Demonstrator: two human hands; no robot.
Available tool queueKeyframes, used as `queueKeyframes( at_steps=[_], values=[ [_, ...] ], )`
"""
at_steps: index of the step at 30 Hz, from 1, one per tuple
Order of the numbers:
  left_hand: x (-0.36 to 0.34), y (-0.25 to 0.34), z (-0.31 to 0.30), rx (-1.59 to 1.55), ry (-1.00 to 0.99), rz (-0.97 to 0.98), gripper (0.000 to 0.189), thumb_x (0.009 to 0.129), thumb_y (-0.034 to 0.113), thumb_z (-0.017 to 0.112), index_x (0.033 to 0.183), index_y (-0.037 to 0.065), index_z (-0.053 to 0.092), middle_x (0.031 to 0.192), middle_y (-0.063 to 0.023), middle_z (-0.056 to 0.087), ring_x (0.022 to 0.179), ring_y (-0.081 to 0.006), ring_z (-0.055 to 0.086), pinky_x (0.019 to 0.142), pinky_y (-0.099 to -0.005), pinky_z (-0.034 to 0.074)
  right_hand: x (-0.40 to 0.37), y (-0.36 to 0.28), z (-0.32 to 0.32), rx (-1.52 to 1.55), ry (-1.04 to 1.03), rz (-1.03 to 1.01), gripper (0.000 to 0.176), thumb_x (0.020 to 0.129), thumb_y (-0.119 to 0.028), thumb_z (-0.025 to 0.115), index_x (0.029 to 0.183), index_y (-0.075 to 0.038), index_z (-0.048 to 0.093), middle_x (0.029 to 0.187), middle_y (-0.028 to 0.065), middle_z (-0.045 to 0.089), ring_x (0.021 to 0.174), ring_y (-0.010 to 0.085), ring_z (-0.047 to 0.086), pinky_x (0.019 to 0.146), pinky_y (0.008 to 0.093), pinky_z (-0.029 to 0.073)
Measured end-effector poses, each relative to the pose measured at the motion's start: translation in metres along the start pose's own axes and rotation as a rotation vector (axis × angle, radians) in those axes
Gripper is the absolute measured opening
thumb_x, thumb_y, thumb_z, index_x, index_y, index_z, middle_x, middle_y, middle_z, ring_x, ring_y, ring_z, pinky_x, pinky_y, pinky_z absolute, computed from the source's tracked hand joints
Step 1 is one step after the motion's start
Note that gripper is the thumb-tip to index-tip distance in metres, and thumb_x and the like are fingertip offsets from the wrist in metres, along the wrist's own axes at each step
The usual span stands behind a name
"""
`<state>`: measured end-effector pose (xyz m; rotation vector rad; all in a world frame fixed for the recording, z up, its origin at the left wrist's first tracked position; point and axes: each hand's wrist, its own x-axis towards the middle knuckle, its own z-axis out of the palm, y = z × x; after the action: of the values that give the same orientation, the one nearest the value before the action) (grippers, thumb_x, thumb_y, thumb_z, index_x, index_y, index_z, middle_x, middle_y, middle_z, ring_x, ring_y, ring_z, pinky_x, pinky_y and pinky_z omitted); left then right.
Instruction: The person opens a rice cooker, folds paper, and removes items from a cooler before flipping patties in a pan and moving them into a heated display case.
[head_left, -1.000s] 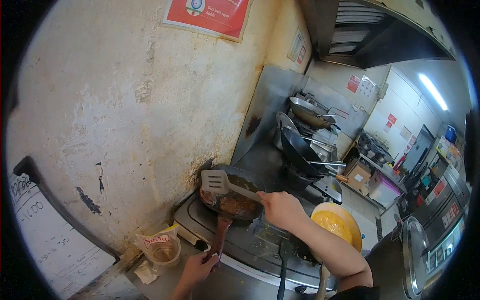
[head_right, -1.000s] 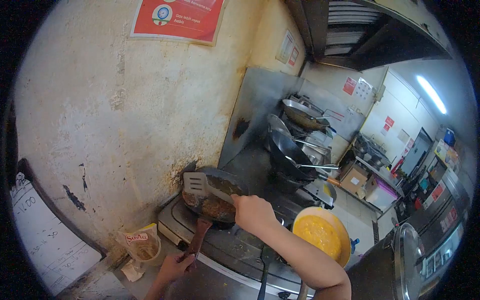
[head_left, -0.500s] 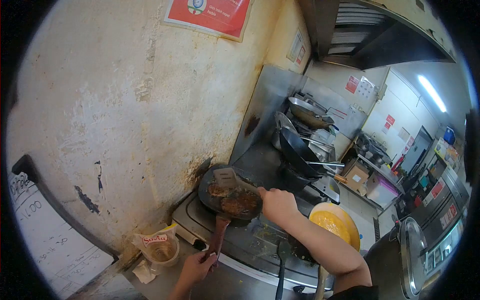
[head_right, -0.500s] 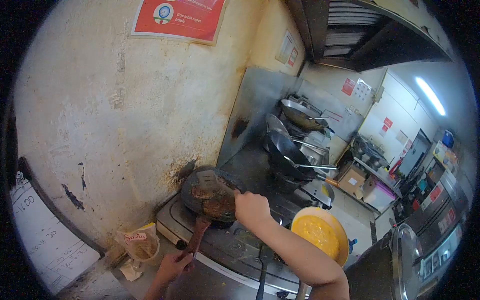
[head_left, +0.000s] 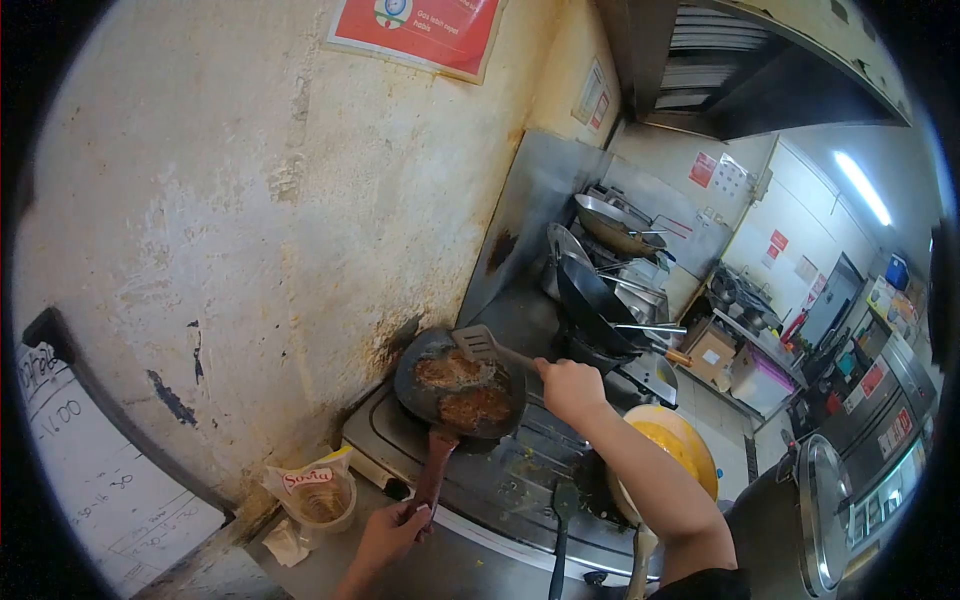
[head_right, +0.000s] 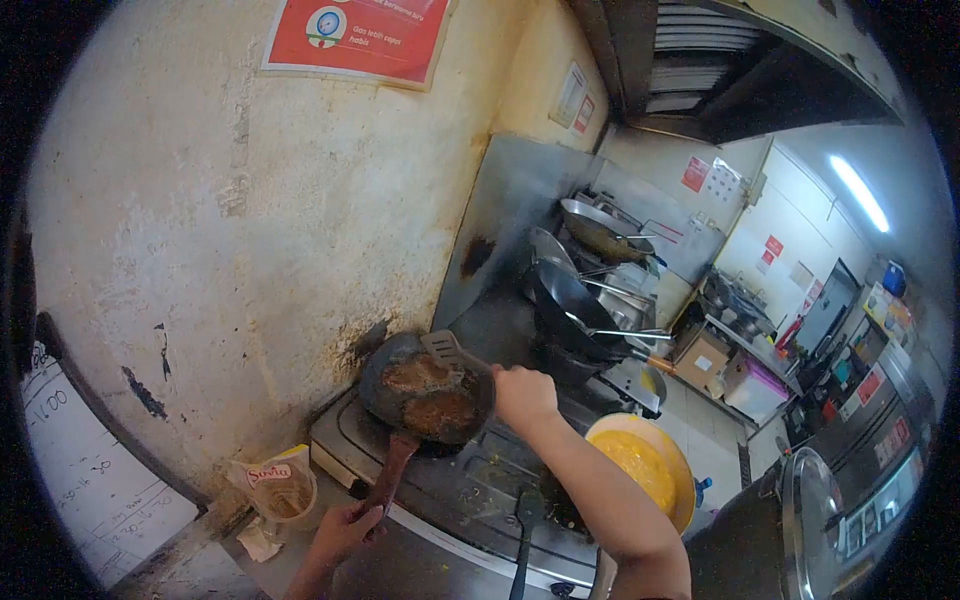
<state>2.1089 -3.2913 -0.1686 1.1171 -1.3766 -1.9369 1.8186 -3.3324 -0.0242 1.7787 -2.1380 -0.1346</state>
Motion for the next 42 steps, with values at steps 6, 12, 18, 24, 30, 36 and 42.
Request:
queueKeyframes(
  at_steps=[6,12,18,24,30,36,42],
  values=[
    [-0.009,0.014,0.003,0.05,0.024,-0.015,0.032,0.084,0.027,0.057,0.094,-0.003,0.06,0.069,-0.0027,0.058,0.06,-0.0084,0.053,0.053,-0.0221,0.042,-0.025,0.009,-0.029,-0.139,-0.043,-0.023,0.03,0.073,-0.012,0.053,0.103,-0.014,0.059,0.074,0.0104,0.061,0.068,0.0259,0.062,0.056,0.0372,0.05],
    [-0.002,0.003,0.002,0.031,0.019,-0.011,0.03,0.085,0.025,0.056,0.094,-0.003,0.06,0.068,-0.003,0.059,0.058,-0.008,0.052,0.054,-0.0221,0.042,-0.027,-0.01,-0.033,0.024,0.053,-0.066,0.034,0.072,-0.011,0.053,0.105,-0.014,0.058,0.076,0.0115,0.06,0.066,0.0275,0.062,0.056,0.0374,0.05],
    [-0.009,0.016,0.005,0.088,0.035,-0.009,0.029,0.085,0.026,0.056,0.095,-0.001,0.061,0.067,-0.0019,0.059,0.056,-0.007,0.051,0.053,-0.0218,0.042,-0.018,-0.023,-0.021,0.021,0.035,-0.075,0.039,0.073,-0.012,0.052,0.112,-0.016,0.056,0.075,0.0111,0.06,0.065,0.0279,0.062,0.056,0.0394,0.05],
    [-0.009,0.012,0.004,0.105,0.056,-0.027,0.029,0.084,0.027,0.056,0.094,-0.001,0.061,0.067,-0.0022,0.06,0.056,-0.0069,0.051,0.053,-0.0222,0.042,-0.065,-0.009,-0.076,0.078,-0.164,0.076,0.027,0.073,-0.012,0.05,0.097,-0.012,0.063,0.081,0.0163,0.063,0.075,0.0319,0.063,0.065,0.0406,0.051],
    [-0.004,0.002,0.004,0.105,0.039,0.023,0.029,0.084,0.028,0.056,0.088,0.0,0.061,0.065,-0.0016,0.059,0.056,-0.0071,0.051,0.053,-0.0223,0.042,-0.076,-0.003,-0.073,0.176,-0.251,0.112,0.031,0.075,-0.013,0.049,0.102,-0.012,0.063,0.085,0.0188,0.063,0.082,0.0317,0.062,0.071,0.04,0.05],
    [-0.004,-0.002,0.004,0.12,-0.013,0.029,0.03,0.084,0.029,0.056,0.087,-0.001,0.061,0.066,-0.0015,0.059,0.057,-0.007,0.051,0.055,-0.0217,0.042,-0.042,0.03,-0.007,0.713,-0.446,0.187,0.032,0.079,-0.018,0.051,0.109,-0.011,0.061,0.075,0.014,0.064,0.06,0.0249,0.06,0.054,0.0343,0.047],
    [-0.003,0.0,0.005,0.068,-0.036,0.043,0.031,0.084,0.029,0.056,0.088,-0.001,0.061,0.068,-0.0009,0.059,0.058,-0.0063,0.05,0.055,-0.0215,0.041,-0.029,0.036,-0.015,1.193,-0.694,0.545,0.03,0.084,-0.017,0.05,0.111,-0.009,0.059,0.059,-0.0015,0.05,0.041,0.0034,0.034,0.035,0.0205,0.024]
  ],
)
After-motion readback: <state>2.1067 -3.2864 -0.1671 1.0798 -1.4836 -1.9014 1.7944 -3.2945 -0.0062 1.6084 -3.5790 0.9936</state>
